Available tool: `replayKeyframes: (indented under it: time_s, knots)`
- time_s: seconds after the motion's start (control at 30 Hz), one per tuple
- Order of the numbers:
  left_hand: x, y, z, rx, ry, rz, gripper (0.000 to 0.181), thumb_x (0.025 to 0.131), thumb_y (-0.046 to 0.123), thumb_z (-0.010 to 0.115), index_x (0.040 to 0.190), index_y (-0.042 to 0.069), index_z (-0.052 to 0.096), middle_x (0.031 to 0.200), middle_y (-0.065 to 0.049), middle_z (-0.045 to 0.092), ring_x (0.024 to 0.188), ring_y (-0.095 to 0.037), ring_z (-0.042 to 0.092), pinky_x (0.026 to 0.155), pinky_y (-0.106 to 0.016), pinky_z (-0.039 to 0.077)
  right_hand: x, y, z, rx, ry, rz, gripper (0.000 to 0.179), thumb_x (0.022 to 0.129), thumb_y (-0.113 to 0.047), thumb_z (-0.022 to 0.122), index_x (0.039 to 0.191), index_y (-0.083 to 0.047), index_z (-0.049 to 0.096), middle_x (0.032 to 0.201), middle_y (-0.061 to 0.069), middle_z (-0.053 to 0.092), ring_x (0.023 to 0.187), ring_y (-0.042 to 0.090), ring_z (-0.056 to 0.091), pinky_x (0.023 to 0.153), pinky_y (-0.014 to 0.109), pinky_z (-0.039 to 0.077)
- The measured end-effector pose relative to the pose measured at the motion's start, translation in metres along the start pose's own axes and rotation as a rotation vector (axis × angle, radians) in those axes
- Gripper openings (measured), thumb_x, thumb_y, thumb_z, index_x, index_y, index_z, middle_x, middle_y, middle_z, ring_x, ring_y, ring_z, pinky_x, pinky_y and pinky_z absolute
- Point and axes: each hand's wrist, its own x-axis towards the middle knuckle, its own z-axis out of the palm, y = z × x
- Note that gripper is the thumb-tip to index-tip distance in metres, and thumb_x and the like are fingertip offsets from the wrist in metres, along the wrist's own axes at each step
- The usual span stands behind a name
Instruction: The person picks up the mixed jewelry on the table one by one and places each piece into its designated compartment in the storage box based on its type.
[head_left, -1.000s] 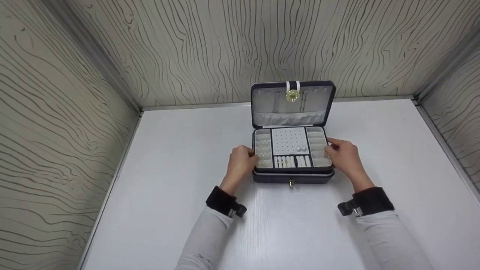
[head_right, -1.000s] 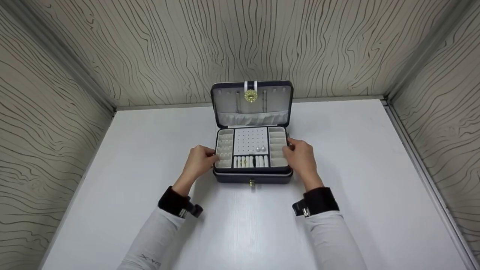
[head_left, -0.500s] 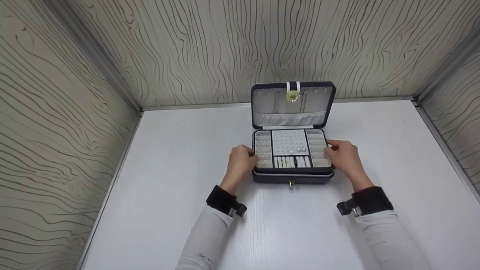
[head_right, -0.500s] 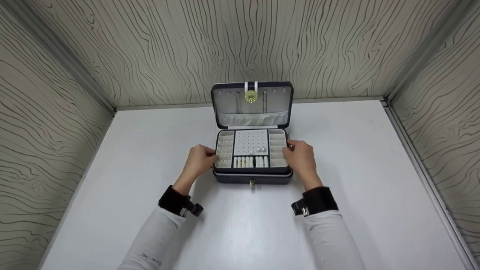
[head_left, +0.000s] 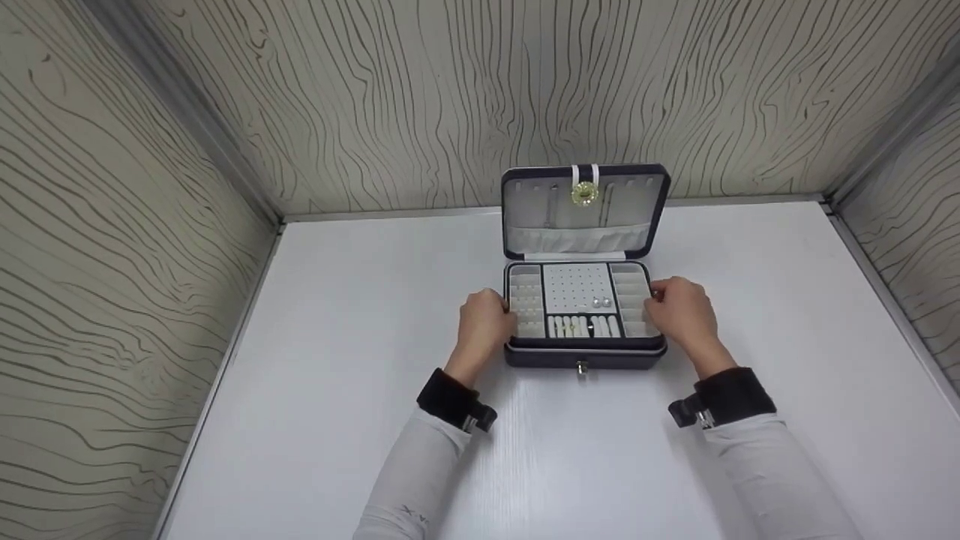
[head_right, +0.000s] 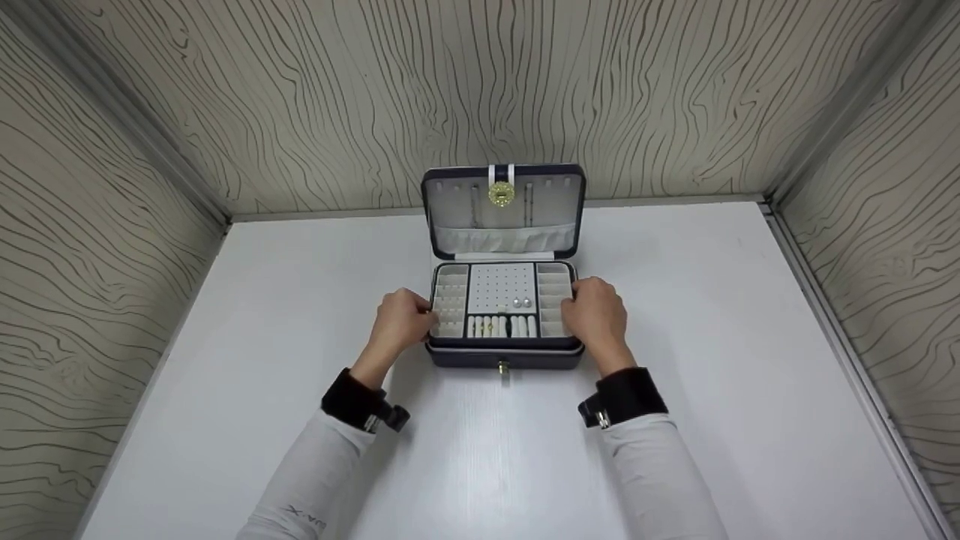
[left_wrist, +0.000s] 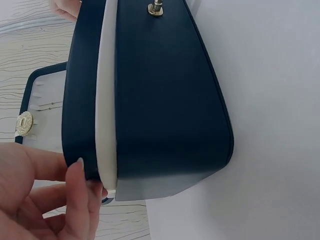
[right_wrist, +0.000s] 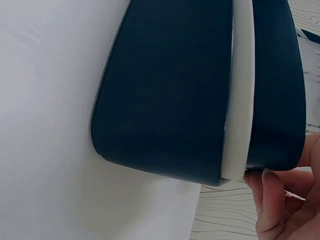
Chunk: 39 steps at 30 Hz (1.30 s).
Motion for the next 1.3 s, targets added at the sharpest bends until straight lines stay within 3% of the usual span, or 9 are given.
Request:
replayKeyframes:
  time_s: [0.37,0.63,0.97,1.2,1.3]
  knots:
    - [-0.001,-0.003,0.005,-0.021,0.041,-0.011,0.019,0.074,-0.001,0.067,0.059,0.011,0.065,0.053,0.003,0.056,0.044,-0.01,0.044,0.038,-0.024,0.034,0.002,0.004,0.006,-0.017,-0.006,0.003,0.037,0.083,-0.005,0.054,0.115,0.01,0.066,0.092,0.021,0.061,0.075,0.031,0.057,0.055,0.037,0.044]
    - [-0.001,-0.007,0.009,0.003,0.104,0.03,0.012,0.07,-0.003,0.067,0.068,0.008,0.065,0.06,0.002,0.057,0.053,-0.015,0.05,0.047,-0.028,0.04,0.001,0.005,0.012,-0.029,0.011,-0.004,0.043,0.079,-0.001,0.054,0.119,0.012,0.063,0.084,0.015,0.058,0.069,0.027,0.053,0.051,0.034,0.039]
    - [-0.002,-0.011,0.009,0.007,0.078,-0.015,0.012,0.076,0.01,0.076,0.085,0.008,0.068,0.067,0.003,0.058,0.059,-0.016,0.055,0.052,-0.033,0.045,-0.001,0.008,0.017,-0.03,0.037,-0.028,0.041,0.079,0.0,0.055,0.117,0.013,0.062,0.086,0.015,0.054,0.076,0.03,0.053,0.061,0.04,0.042]
    - [-0.004,-0.018,0.009,-0.05,0.054,0.019,0.007,0.081,0.012,0.076,0.083,0.008,0.071,0.071,0.002,0.06,0.064,-0.015,0.056,0.057,-0.032,0.046,-0.003,0.007,0.012,-0.039,-0.046,-0.026,0.042,0.086,-0.002,0.052,0.125,0.013,0.058,0.097,0.02,0.057,0.082,0.031,0.054,0.065,0.041,0.046]
    - [-0.006,-0.022,0.009,-0.101,0.042,0.044,0.006,0.084,0.011,0.073,0.088,0.007,0.074,0.078,0.001,0.066,0.069,-0.014,0.058,0.061,-0.03,0.048,-0.003,0.006,0.007,-0.02,-0.082,-0.021,0.044,0.087,-0.003,0.05,0.127,0.014,0.056,0.098,0.02,0.06,0.078,0.029,0.054,0.06,0.037,0.045]
